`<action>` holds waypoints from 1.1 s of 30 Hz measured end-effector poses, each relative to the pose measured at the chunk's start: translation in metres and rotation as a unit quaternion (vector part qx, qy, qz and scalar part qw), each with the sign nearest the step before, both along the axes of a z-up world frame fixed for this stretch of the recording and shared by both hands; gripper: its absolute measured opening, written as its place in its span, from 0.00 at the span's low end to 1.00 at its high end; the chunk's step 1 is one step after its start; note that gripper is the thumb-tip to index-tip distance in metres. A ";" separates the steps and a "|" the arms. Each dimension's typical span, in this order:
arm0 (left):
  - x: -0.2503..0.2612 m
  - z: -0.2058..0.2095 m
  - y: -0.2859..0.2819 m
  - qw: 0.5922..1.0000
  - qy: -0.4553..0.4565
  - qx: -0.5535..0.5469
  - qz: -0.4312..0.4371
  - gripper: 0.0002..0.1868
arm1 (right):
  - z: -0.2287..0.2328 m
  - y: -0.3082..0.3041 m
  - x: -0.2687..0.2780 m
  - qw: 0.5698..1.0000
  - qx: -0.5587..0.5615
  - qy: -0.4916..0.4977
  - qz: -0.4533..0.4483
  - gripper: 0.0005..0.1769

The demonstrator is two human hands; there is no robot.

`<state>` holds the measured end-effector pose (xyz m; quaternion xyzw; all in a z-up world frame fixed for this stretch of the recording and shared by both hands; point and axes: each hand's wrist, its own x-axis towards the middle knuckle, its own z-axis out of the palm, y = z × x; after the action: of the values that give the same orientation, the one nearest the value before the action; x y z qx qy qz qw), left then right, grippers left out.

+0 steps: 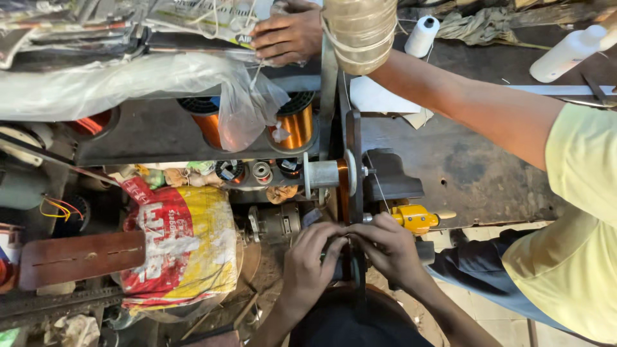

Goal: The person operates a motorized winding machine to wrap copper wire onto a cylindrical core. They guide the wire with both hands, occasionally stop the machine to adjust the wire, and restart the process repeatedly.

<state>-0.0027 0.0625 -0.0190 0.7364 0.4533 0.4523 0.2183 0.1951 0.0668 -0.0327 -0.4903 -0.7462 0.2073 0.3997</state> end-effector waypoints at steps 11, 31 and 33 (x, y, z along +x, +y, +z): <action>-0.003 -0.010 0.030 0.993 0.042 -0.029 -0.110 0.12 | -0.016 -0.010 -0.003 0.993 -0.033 0.085 -0.069 0.11; 0.009 -0.021 0.022 0.995 -0.050 -0.029 -0.081 0.14 | 0.011 -0.006 -0.001 0.991 -0.114 0.066 -0.009 0.08; 0.007 -0.017 0.022 0.995 -0.040 -0.026 -0.089 0.16 | 0.008 0.000 0.003 0.920 -0.325 0.219 -0.007 0.07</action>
<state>0.0042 0.0847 -0.0365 0.7492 0.3887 0.4482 0.2945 0.1985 0.0664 -0.0242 -0.5404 -0.5284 0.5380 0.3732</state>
